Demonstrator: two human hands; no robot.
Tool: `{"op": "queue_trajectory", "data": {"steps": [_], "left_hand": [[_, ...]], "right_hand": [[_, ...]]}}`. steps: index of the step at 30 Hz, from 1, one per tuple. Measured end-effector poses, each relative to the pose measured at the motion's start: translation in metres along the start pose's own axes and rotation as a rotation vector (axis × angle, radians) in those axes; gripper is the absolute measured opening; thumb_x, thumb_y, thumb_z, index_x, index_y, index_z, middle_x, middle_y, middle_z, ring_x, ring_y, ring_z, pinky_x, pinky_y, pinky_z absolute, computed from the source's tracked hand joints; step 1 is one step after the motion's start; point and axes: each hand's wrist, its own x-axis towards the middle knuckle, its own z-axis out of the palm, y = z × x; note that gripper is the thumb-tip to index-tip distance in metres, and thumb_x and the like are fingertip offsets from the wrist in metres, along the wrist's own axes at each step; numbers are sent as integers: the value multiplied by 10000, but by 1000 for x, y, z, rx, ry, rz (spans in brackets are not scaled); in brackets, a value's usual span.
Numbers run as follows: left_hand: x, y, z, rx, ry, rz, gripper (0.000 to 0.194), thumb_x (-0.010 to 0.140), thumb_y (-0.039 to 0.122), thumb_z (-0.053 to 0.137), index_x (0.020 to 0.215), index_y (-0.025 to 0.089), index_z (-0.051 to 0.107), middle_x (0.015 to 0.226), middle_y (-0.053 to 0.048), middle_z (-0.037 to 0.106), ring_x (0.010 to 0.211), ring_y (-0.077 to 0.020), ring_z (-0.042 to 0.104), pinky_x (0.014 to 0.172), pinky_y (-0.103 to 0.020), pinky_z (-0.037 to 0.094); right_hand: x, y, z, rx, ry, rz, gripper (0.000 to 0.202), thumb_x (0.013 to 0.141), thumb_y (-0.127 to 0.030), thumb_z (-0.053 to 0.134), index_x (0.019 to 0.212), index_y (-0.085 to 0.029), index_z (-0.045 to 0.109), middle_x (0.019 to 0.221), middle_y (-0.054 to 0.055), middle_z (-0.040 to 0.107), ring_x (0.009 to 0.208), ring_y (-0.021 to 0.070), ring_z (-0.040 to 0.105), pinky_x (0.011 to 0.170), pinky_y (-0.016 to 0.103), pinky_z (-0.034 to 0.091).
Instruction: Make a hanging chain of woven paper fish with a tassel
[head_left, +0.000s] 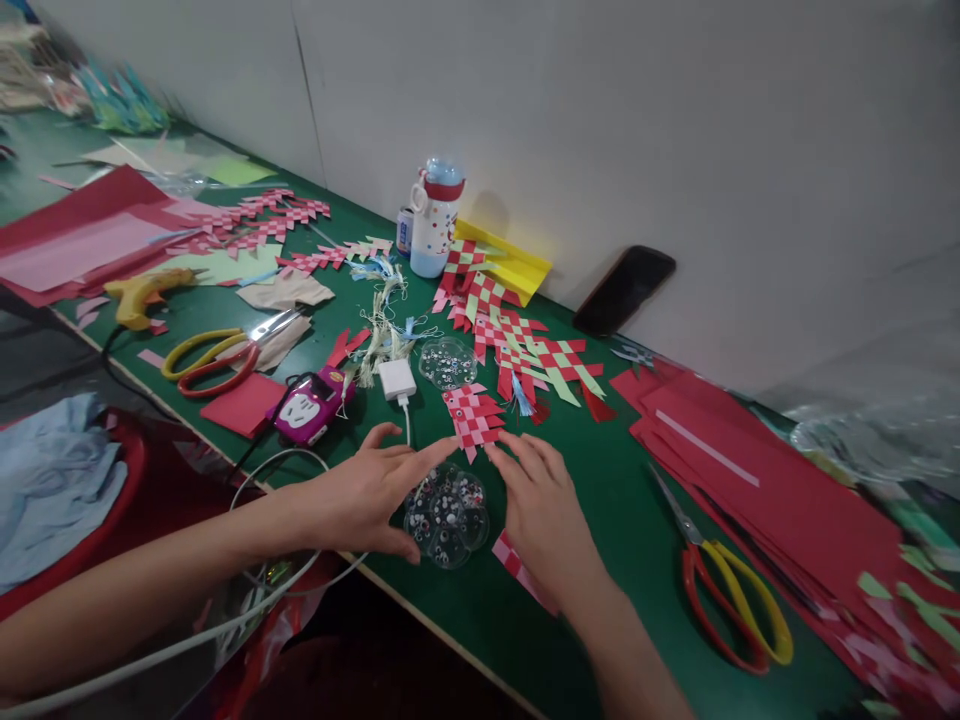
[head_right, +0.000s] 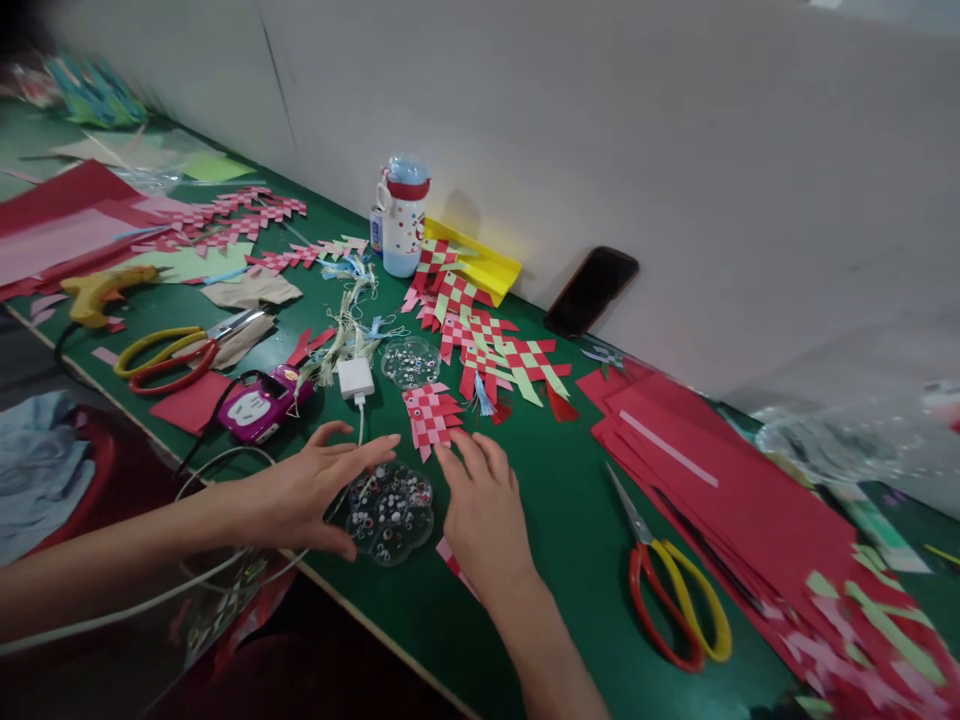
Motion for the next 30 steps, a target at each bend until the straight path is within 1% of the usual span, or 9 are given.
{"op": "queue_trajectory", "data": {"steps": [3,6,10,14,19,21,24,27,30], "left_hand": [[1,-1,2,-4,-13,0,1151,721,442,776,1518,265,-34,1379,-181,533,1177,-353,560,1080,-581,136],[2,-3,4,-15,-19,6,1169,715,459,781,1514,276,-53,1400,-191,510,1185,-357,552,1079,-596,105],[3,-4,4,-41,-22,6,1194,703,458,792,1516,265,-61,1310,-176,586,1161,-357,567,1082,-586,104],[3,-4,3,-55,-17,12,1199,696,460,797,1514,273,-59,1287,-168,603,1166,-371,563,1073,-594,111],[4,-6,6,-52,-1,21,1183,701,478,785,1518,267,-45,1293,-178,596,1169,-374,558,1070,-604,101],[4,-7,6,-52,-5,22,1180,700,484,783,1521,256,-34,1286,-184,598,1153,-375,566,1069,-606,98],[5,-7,6,-55,-10,20,1161,717,487,765,1523,241,-33,1276,-181,604,1145,-369,573,1070,-605,95],[5,-6,5,-52,-4,22,1127,733,485,748,1523,231,-16,1251,-172,618,1150,-367,571,1067,-597,105],[6,-6,4,-49,5,31,1138,724,477,757,1519,233,-20,1252,-179,617,1136,-373,577,1052,-594,131]], "right_hand": [[22,-1,4,-44,-81,-35,567,802,5,403,1316,-172,565,1384,84,554,1276,280,414,972,457,453],[39,1,10,-79,-176,-38,609,796,-1,396,1374,-153,517,1433,80,517,1316,283,382,1004,450,427],[47,4,14,-102,-261,-14,639,796,-10,398,1412,-159,480,1458,67,494,1336,291,362,1024,458,400],[46,7,13,-101,-251,-8,623,788,-18,407,1383,-171,516,1405,71,549,1311,300,381,1021,482,390],[56,8,16,-102,-195,-19,579,823,-46,395,1376,-165,521,1437,53,515,1310,295,374,1014,451,387],[63,8,20,-100,-199,-40,573,830,-52,396,1380,-160,517,1442,50,511,1314,295,367,1026,442,374],[69,8,24,-91,-225,-61,562,843,-80,412,1393,-159,502,1437,55,519,1317,304,366,1039,459,353],[67,9,25,-72,-229,-64,573,833,-74,428,1393,-168,499,1415,60,543,1307,299,382,1039,472,347],[63,11,25,-49,-211,-72,593,795,-45,446,1362,-194,532,1371,56,584,1287,293,405,1019,477,360]]}}
